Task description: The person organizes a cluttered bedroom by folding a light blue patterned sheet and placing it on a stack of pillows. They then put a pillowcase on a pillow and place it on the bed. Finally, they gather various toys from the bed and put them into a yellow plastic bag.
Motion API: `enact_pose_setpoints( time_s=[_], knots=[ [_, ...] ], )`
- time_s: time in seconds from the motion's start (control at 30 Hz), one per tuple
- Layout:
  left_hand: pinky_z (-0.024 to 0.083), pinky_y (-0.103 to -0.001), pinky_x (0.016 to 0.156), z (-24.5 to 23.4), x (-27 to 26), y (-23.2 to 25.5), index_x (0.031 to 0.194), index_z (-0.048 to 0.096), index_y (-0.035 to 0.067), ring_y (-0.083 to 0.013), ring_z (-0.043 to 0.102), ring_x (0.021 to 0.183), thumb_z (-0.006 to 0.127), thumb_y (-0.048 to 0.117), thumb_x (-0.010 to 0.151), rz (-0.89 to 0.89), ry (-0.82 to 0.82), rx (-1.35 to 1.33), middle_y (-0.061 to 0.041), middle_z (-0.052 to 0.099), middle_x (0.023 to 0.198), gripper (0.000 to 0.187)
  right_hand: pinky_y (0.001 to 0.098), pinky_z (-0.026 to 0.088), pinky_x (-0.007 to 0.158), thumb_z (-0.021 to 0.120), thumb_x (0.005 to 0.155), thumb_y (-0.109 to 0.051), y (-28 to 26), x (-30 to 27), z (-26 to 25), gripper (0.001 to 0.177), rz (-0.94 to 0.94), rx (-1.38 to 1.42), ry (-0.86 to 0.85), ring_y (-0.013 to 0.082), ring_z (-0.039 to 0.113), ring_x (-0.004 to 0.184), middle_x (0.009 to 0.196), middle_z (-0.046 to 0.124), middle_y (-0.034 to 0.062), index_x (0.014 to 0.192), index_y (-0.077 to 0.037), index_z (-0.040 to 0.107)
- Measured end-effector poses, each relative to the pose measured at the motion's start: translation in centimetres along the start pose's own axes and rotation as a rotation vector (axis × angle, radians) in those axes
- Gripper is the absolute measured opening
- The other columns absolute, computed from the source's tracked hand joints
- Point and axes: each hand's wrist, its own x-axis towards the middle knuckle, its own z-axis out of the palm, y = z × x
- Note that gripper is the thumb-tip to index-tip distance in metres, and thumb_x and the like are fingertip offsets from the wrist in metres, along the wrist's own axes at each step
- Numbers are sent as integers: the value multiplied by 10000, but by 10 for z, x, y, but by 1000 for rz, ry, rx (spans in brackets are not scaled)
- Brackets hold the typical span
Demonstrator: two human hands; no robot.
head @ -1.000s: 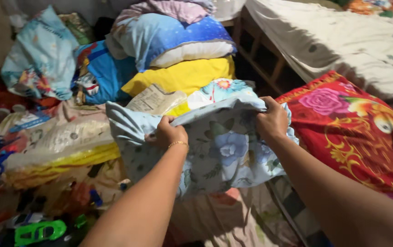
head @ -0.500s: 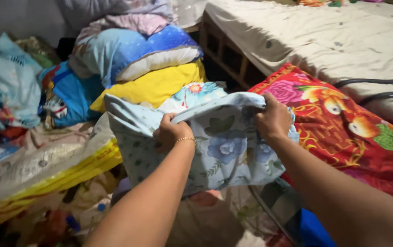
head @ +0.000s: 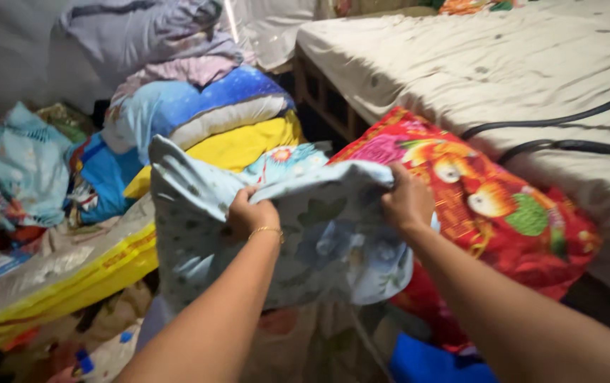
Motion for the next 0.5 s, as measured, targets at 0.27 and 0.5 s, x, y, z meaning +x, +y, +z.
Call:
enact_pose_setpoints(
  time_s=[0.27,0.5],
  knots=[
    [101,-711,1165,33,-64,17,894,800,279,-313,677,1071,720,106,708,-33,17,99,-64,781,991,267,534,538,848,724,808,-139,77,2,-12,347,46,-25,-216,392,702,1025,1023,754,144,1149,-191,677],
    [350,-608,1137,31,-66,-23,967,804,296,-330,699,1060,704,138,735,-101,24,34,-99,783,1035,298,531,539,847,724,820,-170,73,19,4,360,-37,6,-274,399,700,1027,1050,746,139,1169,-249,689]
  ],
)
